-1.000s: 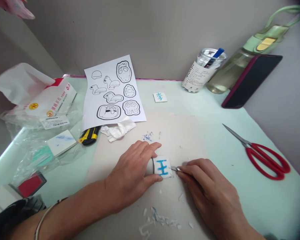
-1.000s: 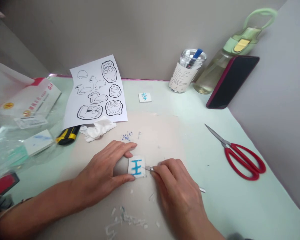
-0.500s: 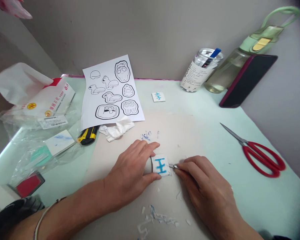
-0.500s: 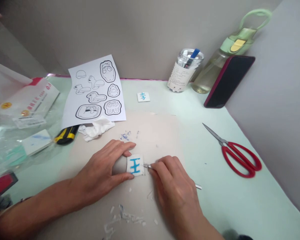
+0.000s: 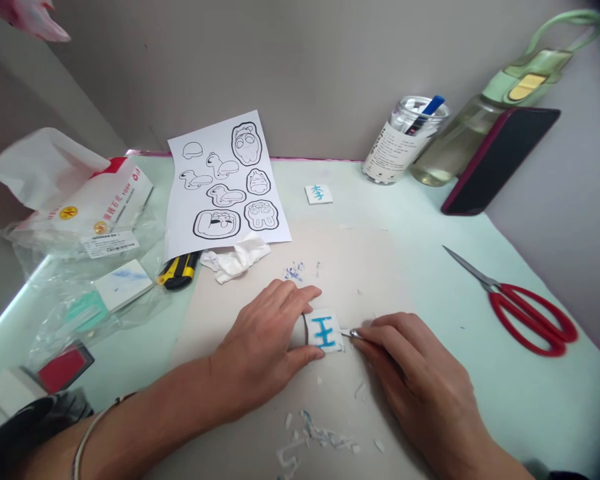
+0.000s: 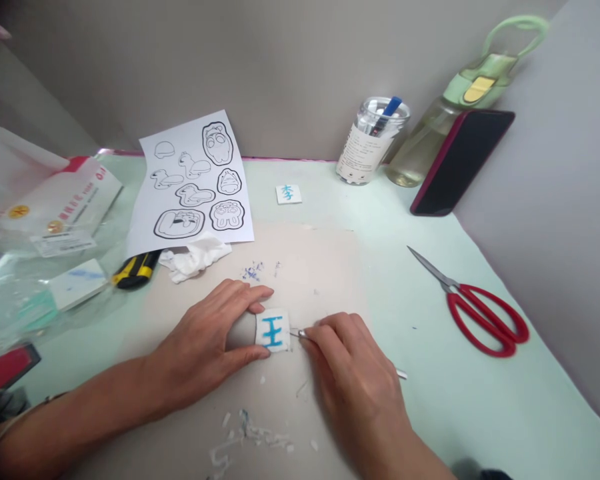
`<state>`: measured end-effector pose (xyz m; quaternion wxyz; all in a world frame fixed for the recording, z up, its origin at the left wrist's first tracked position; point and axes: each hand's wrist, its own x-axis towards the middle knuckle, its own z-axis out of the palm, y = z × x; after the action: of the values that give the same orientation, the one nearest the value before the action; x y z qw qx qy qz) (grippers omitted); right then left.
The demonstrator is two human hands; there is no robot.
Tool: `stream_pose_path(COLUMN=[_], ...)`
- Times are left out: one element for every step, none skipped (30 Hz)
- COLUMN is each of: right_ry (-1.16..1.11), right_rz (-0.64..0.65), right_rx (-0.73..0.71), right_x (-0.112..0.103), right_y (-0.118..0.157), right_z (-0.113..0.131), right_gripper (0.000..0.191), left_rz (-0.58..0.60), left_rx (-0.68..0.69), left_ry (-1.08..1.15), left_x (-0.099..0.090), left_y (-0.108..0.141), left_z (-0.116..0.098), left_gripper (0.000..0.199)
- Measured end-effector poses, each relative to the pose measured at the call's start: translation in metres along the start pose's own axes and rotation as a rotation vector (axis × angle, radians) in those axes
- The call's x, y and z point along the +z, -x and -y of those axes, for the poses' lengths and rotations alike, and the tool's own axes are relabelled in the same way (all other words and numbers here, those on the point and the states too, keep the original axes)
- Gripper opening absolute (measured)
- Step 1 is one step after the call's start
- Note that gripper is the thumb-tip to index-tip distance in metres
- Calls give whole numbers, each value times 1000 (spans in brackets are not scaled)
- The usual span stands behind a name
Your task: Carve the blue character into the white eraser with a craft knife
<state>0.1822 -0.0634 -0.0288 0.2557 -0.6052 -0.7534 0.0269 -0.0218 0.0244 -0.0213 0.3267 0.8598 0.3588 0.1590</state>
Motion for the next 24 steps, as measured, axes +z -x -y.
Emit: stream_pose_path(right_ry=[2,6,11,17,24,29,32,34,33,29,24,23,26,31,37,43,46,46,44,42,44,48,51,53], right_rz=[-4,-8,-13,-15,-14,-15,-12,-10,-11,-16,-20,-22,-23,-25,-24,-25,-29,-35,-39,-42,-40,-35,-28,-22], right_rx=[-12,-22,-27,-26,-20,-15,-11,-8,-7,-10,-14,-14,-13,-12,-11,-8,-7,-9,-11,-11,-7,-3,1,6], right_x=[0,0,1,1,2,2,2,2,2,2,2,2,1,1,1,2,2,2,2,3,3,3,3,3], right_y=[1,2,3,3,4,3,3,2,2,1,0,0,-1,-1,-1,-1,-1,-1,-1,-2,-3,-4,-5,-6], right_z=[-1,-2,-2,-3,-3,-3,-3,-2,-1,-1,0,1,2,2,2,3,3,3,4,4,4,4,4,4], right_gripper=[9,10,12,13,14,13,13,11,10,9,9,9,10,10,11,11,11,10,10,9,9,9,8,8], left_rz=[-1,-1,-2,-2,-3,-3,-3,-2,-3,-3,-3,-2,-1,-1,-2,-3,-6,-7,-9,-9,-8,-4,2,7], left_rx=[-3,-4,-3,0,2,2,0,-1,-3,-4,-4,-1,2,5,6,6,6,6,6,7,9,9,9,7], left_ry=[0,2,5,7,9,10,11,11,11,11,10,9,9,8,9,9,10,10,10,11,12,12,13,13], left_x=[0,0,0,-1,-1,-1,-1,-1,0,0,0,1,1,1,1,1,1,1,2,2,2,2,2,2], left_y=[0,0,0,0,0,0,0,0,0,0,0,0,0,0,1,1,1,1,1,1,1,1,1,1], left_z=[0,0,0,0,0,0,0,0,0,0,0,0,0,1,1,2,2,2,2,2,2,2,2,1], left_gripper=[56,56,57,57,58,58,58,58,58,58,58,57,57,57,57,57,57,57,57,57,58,57,57,57])
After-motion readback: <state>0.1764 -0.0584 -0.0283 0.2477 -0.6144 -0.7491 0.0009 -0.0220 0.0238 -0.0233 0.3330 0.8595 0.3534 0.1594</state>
